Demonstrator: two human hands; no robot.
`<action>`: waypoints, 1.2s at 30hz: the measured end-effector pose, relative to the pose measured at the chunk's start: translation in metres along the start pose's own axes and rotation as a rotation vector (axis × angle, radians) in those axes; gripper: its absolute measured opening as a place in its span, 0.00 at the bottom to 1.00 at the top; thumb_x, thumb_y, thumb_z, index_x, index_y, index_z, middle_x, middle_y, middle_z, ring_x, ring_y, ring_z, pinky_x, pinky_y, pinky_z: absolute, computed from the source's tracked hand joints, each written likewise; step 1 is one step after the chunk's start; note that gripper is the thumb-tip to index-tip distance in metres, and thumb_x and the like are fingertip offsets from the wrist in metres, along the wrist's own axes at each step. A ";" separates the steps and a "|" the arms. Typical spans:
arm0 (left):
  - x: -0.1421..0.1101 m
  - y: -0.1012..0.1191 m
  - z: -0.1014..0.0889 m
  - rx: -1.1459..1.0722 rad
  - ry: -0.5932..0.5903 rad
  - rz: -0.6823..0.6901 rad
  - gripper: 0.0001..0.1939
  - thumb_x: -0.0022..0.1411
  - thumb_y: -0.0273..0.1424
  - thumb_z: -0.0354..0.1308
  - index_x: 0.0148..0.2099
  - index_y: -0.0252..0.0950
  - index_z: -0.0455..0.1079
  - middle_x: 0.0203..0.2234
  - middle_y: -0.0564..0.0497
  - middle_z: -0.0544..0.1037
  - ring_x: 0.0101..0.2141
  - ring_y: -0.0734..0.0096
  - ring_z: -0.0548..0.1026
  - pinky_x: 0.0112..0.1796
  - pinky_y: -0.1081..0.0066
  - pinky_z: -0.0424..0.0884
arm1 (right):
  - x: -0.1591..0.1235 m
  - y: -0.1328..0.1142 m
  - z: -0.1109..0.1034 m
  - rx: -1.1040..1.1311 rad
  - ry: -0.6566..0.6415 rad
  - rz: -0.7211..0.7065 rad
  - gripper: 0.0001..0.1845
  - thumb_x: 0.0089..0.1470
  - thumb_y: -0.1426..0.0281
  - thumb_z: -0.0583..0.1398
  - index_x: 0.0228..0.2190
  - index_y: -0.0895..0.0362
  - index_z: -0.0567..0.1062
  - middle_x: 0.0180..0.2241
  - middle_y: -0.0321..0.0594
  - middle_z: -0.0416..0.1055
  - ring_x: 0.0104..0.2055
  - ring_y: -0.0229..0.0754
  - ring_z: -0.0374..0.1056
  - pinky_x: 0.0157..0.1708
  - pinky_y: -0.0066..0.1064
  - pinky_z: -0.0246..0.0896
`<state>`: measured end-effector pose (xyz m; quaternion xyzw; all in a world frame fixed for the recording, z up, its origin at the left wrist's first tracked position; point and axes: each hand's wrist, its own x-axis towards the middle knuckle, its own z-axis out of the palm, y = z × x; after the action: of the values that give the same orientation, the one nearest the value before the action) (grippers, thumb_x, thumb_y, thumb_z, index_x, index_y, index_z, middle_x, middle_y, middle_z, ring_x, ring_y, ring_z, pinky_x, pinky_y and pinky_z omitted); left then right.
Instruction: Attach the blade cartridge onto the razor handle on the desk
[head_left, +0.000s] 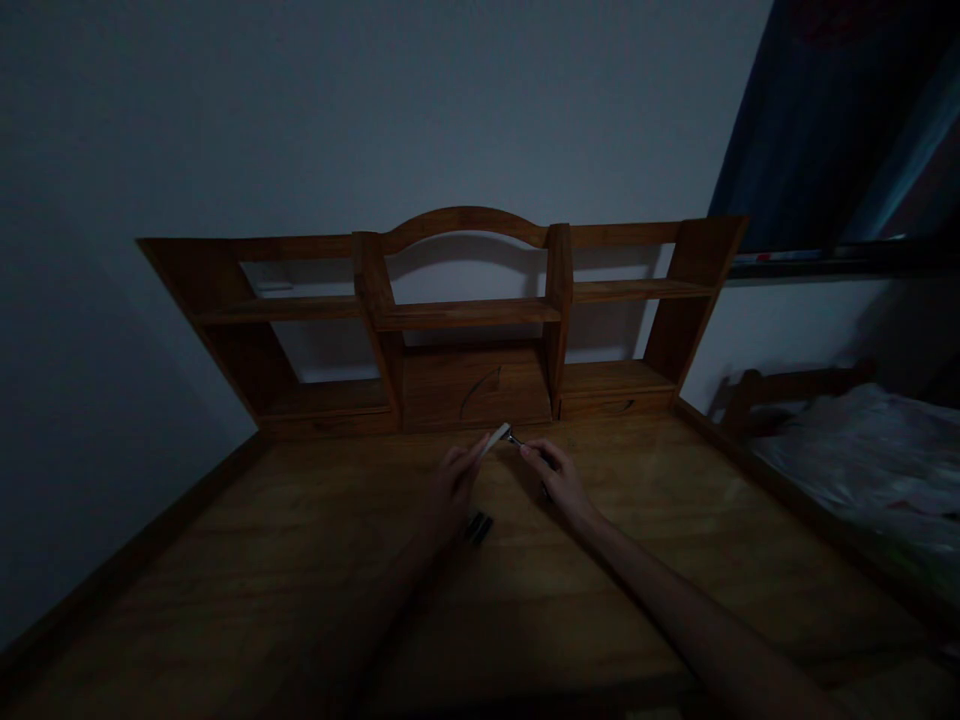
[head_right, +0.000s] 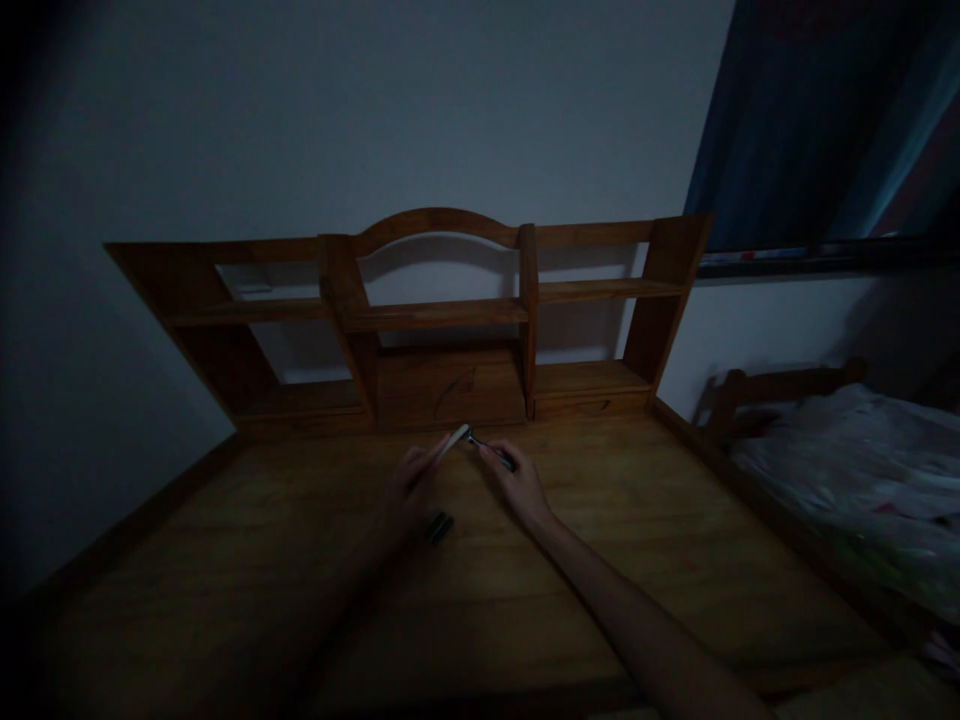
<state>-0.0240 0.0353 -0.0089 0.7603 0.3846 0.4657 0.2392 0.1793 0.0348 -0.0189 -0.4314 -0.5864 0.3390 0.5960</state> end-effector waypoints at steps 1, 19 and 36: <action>0.000 -0.002 0.000 0.007 0.016 -0.007 0.21 0.70 0.35 0.44 0.63 0.46 0.60 0.38 0.49 0.69 0.39 0.68 0.68 0.43 0.68 0.66 | 0.000 0.000 0.000 0.002 -0.002 -0.001 0.15 0.54 0.55 0.61 0.33 0.53 0.77 0.32 0.37 0.72 0.36 0.44 0.66 0.37 0.32 0.58; 0.000 -0.001 -0.002 0.000 0.045 0.017 0.21 0.70 0.34 0.45 0.62 0.46 0.61 0.36 0.49 0.69 0.38 0.68 0.68 0.41 0.68 0.66 | -0.004 -0.003 0.001 0.014 -0.048 -0.020 0.14 0.55 0.56 0.60 0.34 0.53 0.78 0.33 0.37 0.74 0.38 0.45 0.67 0.39 0.33 0.60; -0.002 0.002 0.001 0.049 0.017 0.084 0.21 0.70 0.33 0.44 0.63 0.46 0.60 0.39 0.49 0.68 0.39 0.69 0.68 0.41 0.69 0.65 | -0.004 -0.006 0.002 -0.007 -0.057 -0.019 0.13 0.56 0.58 0.60 0.35 0.54 0.77 0.34 0.37 0.74 0.38 0.45 0.67 0.39 0.32 0.58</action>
<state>-0.0230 0.0318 -0.0087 0.7774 0.3657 0.4721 0.1977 0.1766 0.0292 -0.0150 -0.4183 -0.6084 0.3434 0.5806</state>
